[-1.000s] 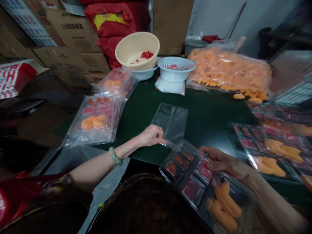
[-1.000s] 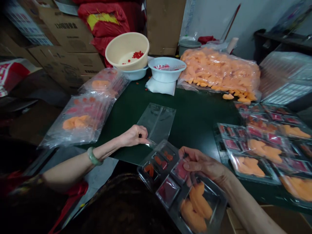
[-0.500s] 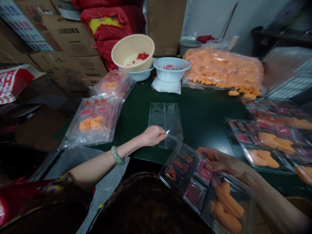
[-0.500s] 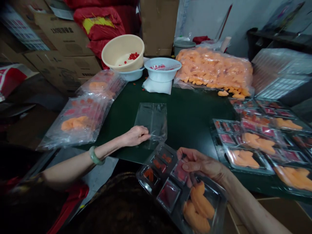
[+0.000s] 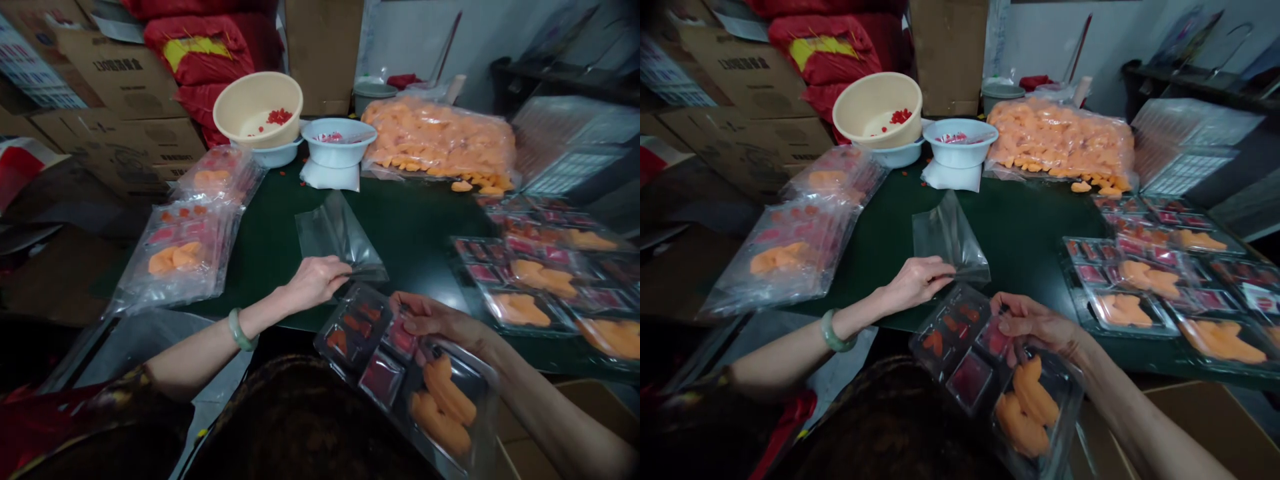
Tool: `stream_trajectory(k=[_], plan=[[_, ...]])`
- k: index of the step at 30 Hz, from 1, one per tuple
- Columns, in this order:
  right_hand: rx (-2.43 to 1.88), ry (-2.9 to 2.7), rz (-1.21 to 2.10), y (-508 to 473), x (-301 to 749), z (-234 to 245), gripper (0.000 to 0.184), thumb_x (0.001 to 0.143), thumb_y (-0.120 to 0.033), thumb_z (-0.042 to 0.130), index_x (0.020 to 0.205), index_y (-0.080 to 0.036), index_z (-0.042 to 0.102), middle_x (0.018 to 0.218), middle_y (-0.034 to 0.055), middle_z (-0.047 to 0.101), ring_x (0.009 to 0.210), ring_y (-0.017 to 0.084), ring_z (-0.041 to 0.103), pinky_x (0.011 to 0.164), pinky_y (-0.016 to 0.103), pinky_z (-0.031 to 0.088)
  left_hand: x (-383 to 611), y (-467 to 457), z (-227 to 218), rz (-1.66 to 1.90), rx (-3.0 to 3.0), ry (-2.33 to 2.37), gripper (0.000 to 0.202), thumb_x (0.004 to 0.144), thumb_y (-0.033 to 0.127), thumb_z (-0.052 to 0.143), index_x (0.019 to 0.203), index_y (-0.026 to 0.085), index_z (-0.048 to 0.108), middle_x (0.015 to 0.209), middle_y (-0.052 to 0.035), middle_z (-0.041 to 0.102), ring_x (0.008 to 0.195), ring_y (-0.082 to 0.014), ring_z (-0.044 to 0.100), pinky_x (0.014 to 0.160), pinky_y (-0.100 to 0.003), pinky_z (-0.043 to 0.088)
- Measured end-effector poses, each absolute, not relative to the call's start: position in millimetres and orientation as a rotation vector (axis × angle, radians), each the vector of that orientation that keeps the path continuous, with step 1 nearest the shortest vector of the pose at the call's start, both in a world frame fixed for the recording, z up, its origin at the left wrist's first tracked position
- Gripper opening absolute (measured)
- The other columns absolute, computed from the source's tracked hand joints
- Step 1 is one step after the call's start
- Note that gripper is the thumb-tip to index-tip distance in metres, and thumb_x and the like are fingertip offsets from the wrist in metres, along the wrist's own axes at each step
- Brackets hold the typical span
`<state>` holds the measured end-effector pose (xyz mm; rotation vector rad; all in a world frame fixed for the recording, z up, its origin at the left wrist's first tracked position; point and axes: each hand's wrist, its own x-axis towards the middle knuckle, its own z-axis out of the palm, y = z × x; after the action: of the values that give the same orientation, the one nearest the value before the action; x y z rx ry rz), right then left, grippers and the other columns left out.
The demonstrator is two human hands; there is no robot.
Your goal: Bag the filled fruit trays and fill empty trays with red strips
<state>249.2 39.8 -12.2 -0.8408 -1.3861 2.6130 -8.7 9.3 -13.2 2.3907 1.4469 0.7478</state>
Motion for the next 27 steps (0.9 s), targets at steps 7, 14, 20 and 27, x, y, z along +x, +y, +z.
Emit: stream_trajectory(k=[7, 14, 20, 27], plan=[[-1.057, -1.402, 2.316, 37, 261, 0, 0.072, 0.076, -0.028, 0.065, 0.135, -0.022, 0.024, 0.070, 0.0030, 0.067, 0.052, 0.016, 0.064, 0.040, 0.018, 0.045, -1, 16, 6, 0.490, 2.687, 1.374, 0.036, 0.090, 0.019, 0.031, 0.113, 0.015, 0.059, 0.073, -0.0062, 0.055, 0.072, -0.0166, 0.049, 0.065, -0.029, 0.036], [-1.148, -1.470, 2.158, 38, 256, 8, 0.095, 0.074, -0.028, 0.067, 0.144, -0.026, 0.003, 0.064, 0.0000, 0.065, 0.053, 0.018, 0.065, 0.037, 0.017, 0.043, 9, 51, 9, 0.478, 2.565, 1.194, 0.046, 0.069, 0.003, 0.043, 0.105, 0.022, 0.065, 0.091, -0.0050, 0.061, 0.095, -0.0198, 0.051, 0.087, -0.039, 0.030], [-1.118, -1.458, 2.132, 41, 255, 5, 0.091, 0.075, -0.027, 0.066, 0.144, -0.028, 0.008, 0.062, -0.0018, 0.064, 0.053, 0.016, 0.065, 0.037, 0.016, 0.043, 16, 60, 16, 0.381, 2.302, 1.179, 0.050, 0.062, 0.003, 0.046, 0.103, 0.022, 0.067, 0.070, 0.0003, 0.061, 0.073, -0.0152, 0.056, 0.077, -0.029, 0.038], [-1.088, -1.446, 2.157, 42, 255, -4, 0.077, 0.076, -0.029, 0.065, 0.142, -0.018, 0.025, 0.064, 0.0033, 0.067, 0.051, 0.015, 0.064, 0.040, 0.018, 0.045, 13, 46, 15, 0.510, 2.456, 1.221, 0.042, 0.066, 0.005, 0.045, 0.099, 0.020, 0.067, 0.069, -0.0011, 0.059, 0.076, -0.0163, 0.053, 0.076, -0.030, 0.035]])
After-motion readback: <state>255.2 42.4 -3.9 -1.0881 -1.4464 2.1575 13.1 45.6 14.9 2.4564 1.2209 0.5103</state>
